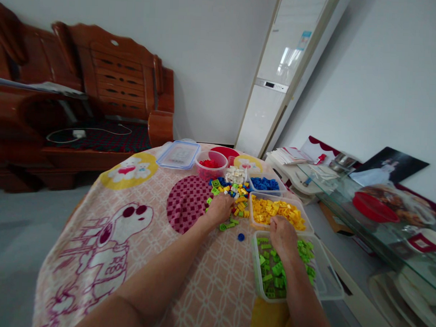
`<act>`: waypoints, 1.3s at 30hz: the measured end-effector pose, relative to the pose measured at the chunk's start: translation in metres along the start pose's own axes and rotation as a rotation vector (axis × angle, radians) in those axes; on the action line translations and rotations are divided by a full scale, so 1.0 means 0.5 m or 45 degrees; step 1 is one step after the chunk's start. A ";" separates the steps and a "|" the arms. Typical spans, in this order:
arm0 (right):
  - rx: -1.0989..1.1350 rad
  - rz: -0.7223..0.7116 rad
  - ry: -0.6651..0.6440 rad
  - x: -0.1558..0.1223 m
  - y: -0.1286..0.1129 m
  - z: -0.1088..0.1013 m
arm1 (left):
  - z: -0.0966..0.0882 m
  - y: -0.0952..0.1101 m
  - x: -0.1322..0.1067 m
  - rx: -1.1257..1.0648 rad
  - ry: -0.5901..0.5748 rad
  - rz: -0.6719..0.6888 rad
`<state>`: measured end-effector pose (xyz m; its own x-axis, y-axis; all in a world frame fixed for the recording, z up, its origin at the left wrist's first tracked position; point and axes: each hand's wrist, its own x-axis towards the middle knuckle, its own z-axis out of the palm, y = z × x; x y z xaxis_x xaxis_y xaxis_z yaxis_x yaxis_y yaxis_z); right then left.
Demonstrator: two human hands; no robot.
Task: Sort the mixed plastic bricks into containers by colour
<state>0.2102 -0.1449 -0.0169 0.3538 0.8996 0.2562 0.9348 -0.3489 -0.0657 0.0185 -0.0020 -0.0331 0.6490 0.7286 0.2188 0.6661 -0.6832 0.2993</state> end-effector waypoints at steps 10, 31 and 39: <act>-0.002 0.017 -0.022 0.000 -0.002 -0.004 | 0.001 0.003 0.003 -0.232 0.097 -0.084; 0.006 -0.010 0.015 0.000 -0.001 0.002 | 0.035 0.101 -0.015 -0.702 0.259 0.398; 0.008 -0.014 0.026 0.000 0.003 0.006 | 0.015 0.047 0.002 -0.590 0.299 0.186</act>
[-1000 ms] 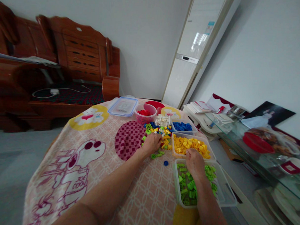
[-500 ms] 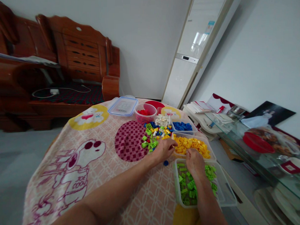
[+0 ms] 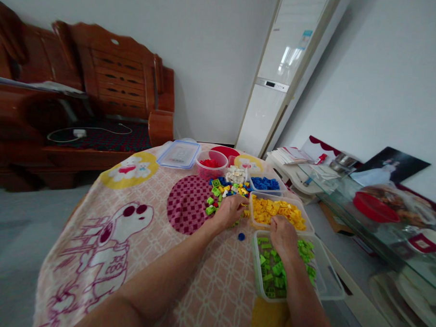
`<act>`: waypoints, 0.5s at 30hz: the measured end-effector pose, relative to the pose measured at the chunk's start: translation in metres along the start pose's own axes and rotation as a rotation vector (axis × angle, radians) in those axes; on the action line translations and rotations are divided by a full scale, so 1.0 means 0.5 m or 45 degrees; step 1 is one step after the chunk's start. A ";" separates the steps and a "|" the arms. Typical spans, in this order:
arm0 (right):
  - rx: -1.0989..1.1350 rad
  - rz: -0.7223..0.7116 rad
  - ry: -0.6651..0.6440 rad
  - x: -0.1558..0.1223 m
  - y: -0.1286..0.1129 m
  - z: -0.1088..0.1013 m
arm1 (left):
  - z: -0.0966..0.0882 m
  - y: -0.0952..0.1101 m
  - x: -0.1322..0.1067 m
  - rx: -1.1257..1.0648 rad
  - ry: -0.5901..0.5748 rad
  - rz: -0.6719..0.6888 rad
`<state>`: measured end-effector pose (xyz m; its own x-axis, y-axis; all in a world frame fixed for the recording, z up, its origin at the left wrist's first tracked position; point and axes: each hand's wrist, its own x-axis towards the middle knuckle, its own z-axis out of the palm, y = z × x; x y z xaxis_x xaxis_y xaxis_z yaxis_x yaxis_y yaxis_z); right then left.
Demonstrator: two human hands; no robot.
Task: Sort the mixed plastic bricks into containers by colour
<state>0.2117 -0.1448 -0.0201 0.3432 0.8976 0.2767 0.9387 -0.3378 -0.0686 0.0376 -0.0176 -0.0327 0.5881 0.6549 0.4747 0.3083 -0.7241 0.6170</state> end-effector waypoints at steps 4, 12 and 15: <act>-0.001 -0.005 -0.013 -0.001 -0.001 -0.002 | -0.026 -0.029 0.004 0.147 0.027 -0.187; -0.001 0.016 -0.011 -0.001 -0.004 -0.007 | -0.020 -0.028 -0.006 0.431 -0.274 -0.224; -0.013 0.022 -0.028 -0.001 -0.006 -0.009 | -0.018 -0.025 -0.005 0.443 -0.306 -0.218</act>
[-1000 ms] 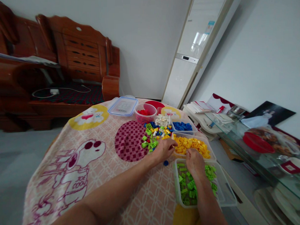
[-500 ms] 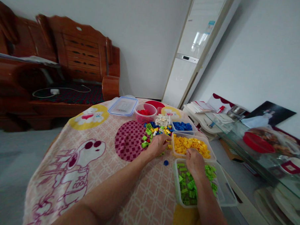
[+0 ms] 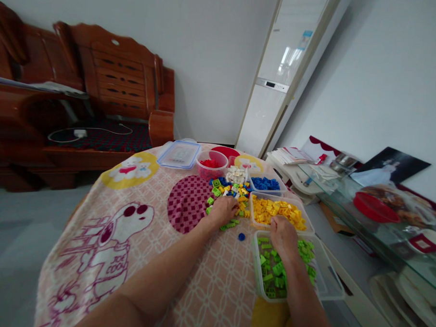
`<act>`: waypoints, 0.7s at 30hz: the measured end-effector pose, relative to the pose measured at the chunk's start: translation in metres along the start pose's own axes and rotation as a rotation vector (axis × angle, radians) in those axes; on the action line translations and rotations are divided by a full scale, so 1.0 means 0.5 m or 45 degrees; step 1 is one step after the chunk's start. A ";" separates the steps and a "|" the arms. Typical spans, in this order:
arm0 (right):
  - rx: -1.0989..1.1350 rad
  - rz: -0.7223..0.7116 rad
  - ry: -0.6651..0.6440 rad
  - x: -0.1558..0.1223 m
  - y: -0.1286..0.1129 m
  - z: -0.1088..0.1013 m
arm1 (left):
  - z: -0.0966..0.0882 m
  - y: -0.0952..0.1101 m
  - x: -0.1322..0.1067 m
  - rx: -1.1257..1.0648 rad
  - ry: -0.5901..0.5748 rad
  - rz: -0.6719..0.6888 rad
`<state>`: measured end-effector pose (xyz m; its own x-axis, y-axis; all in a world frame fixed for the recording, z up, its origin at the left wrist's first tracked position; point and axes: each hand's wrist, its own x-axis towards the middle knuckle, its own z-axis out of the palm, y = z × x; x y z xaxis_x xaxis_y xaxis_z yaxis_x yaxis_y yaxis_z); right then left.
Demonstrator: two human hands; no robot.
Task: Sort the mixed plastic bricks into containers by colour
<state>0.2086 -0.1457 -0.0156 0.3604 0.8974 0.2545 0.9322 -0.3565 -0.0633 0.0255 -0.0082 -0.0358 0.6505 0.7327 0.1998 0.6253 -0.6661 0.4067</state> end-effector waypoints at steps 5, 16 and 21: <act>0.003 -0.006 0.014 0.000 -0.001 0.001 | -0.002 -0.002 -0.001 -0.061 0.016 -0.004; 0.005 -0.019 0.000 0.002 0.003 0.004 | 0.002 0.009 -0.001 -0.029 0.012 -0.064; -0.008 -0.027 0.015 0.002 0.005 0.009 | -0.001 0.011 -0.004 -0.018 0.018 -0.067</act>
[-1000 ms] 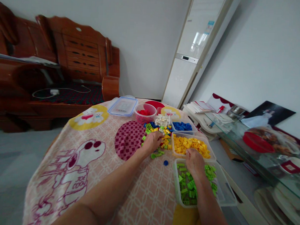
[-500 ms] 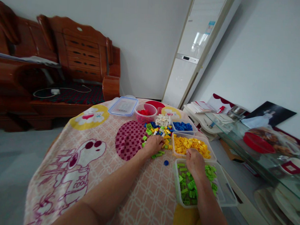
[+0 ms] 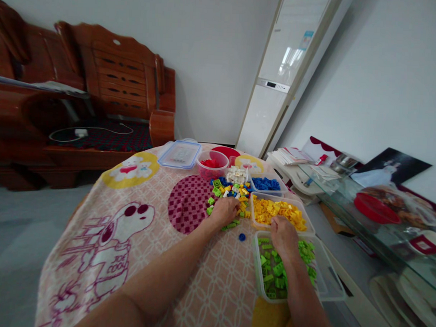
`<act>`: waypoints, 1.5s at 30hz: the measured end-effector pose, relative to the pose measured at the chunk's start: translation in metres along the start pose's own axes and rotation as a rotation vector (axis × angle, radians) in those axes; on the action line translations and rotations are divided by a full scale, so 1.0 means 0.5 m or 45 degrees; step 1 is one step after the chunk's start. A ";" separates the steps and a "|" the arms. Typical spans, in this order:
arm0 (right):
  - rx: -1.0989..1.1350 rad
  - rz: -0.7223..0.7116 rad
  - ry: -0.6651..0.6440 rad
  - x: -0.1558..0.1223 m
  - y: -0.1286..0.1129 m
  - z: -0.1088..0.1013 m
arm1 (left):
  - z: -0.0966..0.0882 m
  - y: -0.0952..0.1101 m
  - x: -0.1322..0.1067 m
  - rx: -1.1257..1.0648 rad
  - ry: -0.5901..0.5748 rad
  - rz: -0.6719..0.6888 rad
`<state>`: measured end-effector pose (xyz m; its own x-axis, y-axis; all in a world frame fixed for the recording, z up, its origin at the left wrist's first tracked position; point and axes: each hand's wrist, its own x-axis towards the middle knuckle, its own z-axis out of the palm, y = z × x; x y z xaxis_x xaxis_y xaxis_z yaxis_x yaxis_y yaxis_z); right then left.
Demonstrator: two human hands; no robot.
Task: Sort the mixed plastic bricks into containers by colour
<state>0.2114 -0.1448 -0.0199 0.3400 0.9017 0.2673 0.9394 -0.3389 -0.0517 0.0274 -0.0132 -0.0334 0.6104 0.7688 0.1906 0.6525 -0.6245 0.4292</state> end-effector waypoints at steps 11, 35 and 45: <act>0.013 -0.010 0.036 -0.001 -0.001 -0.001 | 0.001 -0.001 0.001 0.009 -0.007 -0.018; 0.013 0.000 0.018 0.000 -0.002 -0.002 | 0.011 0.003 0.000 0.083 0.037 -0.009; 0.028 -0.022 0.019 -0.002 0.000 -0.002 | 0.011 0.004 0.000 -0.164 0.196 0.042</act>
<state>0.2110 -0.1460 -0.0191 0.3232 0.9031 0.2827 0.9459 -0.3172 -0.0684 0.0313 -0.0151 -0.0373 0.5485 0.7663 0.3347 0.5646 -0.6346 0.5277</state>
